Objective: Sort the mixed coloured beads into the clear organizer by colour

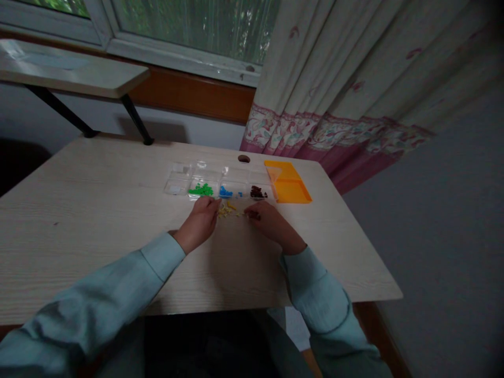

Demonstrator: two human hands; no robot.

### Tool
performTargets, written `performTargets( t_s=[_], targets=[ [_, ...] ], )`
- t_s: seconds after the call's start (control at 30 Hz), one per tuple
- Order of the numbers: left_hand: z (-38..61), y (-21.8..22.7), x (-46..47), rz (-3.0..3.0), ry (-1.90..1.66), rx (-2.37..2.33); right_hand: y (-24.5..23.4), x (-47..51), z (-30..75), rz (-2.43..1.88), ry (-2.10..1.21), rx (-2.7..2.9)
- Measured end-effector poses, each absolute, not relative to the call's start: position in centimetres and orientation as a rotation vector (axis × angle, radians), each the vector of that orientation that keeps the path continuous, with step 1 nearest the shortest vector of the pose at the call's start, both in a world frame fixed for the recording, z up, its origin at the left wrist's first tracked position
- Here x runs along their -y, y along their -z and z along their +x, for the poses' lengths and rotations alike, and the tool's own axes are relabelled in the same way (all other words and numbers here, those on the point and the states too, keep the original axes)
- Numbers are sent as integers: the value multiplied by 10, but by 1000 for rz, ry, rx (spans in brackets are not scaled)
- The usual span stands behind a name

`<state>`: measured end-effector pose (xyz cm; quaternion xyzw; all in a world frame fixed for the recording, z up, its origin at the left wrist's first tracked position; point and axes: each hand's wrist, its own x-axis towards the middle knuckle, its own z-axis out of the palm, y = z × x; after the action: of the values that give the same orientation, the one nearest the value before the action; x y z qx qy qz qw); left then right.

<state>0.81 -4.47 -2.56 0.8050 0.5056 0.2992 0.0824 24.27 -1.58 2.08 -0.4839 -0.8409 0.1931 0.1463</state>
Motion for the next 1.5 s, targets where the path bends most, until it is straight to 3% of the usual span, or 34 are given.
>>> performTargets(
  t_s=[0.4, 0.73, 1.5],
  targets=[
    [25, 22, 39, 2397, -854, -1532, -7, 1, 232, -1436, -590, 2196],
    [24, 23, 34, 2396, -906, -1425, -3, 14, 202, -1137, -509, 2317],
    [1, 9, 40, 2239, -984, -1261, 1, 17, 220, -1147, -556, 2185]
  ],
)
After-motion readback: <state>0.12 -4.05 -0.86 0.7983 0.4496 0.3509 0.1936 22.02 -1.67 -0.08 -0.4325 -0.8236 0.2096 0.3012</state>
